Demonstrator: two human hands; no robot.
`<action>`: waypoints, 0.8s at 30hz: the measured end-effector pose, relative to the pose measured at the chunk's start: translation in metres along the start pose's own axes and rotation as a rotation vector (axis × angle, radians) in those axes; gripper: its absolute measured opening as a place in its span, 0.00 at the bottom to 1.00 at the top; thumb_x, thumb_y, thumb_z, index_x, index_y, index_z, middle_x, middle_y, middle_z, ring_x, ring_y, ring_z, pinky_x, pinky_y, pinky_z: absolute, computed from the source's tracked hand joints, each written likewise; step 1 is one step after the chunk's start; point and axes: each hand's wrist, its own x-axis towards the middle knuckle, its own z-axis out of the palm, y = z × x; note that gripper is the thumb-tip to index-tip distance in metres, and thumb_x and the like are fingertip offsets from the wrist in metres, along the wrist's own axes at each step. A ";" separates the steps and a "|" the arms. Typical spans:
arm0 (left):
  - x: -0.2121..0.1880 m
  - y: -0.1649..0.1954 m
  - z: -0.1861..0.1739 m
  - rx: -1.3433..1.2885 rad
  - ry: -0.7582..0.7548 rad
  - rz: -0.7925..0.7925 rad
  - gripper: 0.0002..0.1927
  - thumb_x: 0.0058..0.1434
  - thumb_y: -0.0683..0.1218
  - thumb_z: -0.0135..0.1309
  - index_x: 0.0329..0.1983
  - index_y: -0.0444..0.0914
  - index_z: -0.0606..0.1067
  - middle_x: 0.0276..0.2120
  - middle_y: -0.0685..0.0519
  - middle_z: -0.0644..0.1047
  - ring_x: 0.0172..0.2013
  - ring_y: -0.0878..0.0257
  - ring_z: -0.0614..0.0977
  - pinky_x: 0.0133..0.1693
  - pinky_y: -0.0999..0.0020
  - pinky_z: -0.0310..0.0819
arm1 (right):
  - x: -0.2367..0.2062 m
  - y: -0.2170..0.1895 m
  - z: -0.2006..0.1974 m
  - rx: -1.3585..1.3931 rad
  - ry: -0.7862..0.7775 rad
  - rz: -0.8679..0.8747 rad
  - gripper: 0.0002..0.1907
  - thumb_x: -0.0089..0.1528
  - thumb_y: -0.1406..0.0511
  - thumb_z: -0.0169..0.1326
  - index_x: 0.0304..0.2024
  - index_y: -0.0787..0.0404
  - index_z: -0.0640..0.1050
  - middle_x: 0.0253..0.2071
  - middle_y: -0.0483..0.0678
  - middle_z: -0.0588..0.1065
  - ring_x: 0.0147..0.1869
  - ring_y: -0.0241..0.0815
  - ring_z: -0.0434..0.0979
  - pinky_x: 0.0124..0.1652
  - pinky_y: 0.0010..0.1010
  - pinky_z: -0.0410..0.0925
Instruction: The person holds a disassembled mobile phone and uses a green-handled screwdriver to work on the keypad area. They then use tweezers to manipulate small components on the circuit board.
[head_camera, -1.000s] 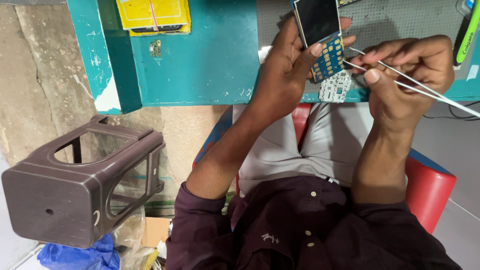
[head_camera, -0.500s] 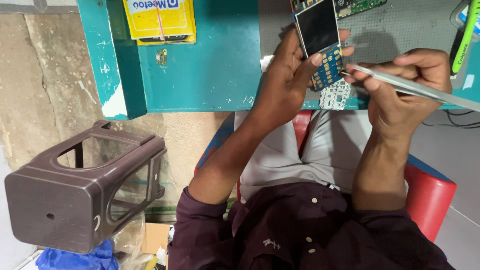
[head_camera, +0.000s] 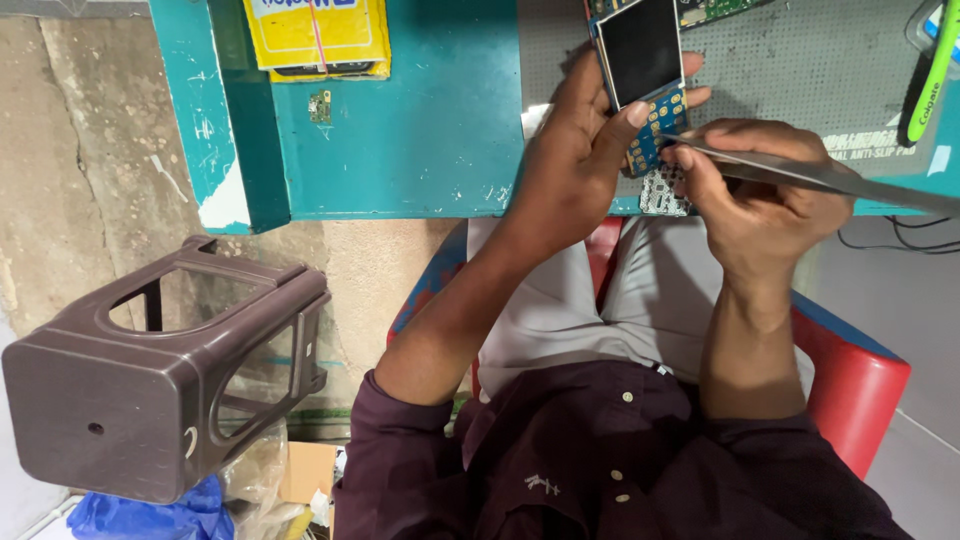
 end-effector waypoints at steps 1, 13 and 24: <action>0.000 0.000 0.000 0.001 -0.002 0.006 0.19 0.85 0.41 0.40 0.74 0.34 0.54 0.67 0.38 0.70 0.64 0.49 0.76 0.66 0.59 0.79 | 0.000 -0.001 0.001 0.026 0.012 -0.003 0.12 0.68 0.81 0.64 0.48 0.74 0.72 0.42 0.62 0.79 0.38 0.45 0.84 0.35 0.26 0.77; 0.000 0.000 0.003 0.055 0.008 0.000 0.20 0.84 0.41 0.39 0.74 0.34 0.52 0.67 0.39 0.69 0.66 0.49 0.76 0.65 0.60 0.81 | 0.005 -0.010 0.006 -0.139 -0.011 -0.107 0.12 0.71 0.81 0.66 0.48 0.74 0.73 0.41 0.59 0.81 0.44 0.44 0.86 0.43 0.24 0.79; 0.000 -0.001 0.002 0.101 0.004 0.004 0.20 0.84 0.42 0.39 0.74 0.34 0.51 0.67 0.40 0.69 0.66 0.51 0.76 0.64 0.62 0.82 | 0.003 -0.004 0.006 -0.140 -0.002 -0.126 0.13 0.72 0.80 0.66 0.51 0.72 0.73 0.42 0.58 0.81 0.44 0.43 0.86 0.42 0.22 0.79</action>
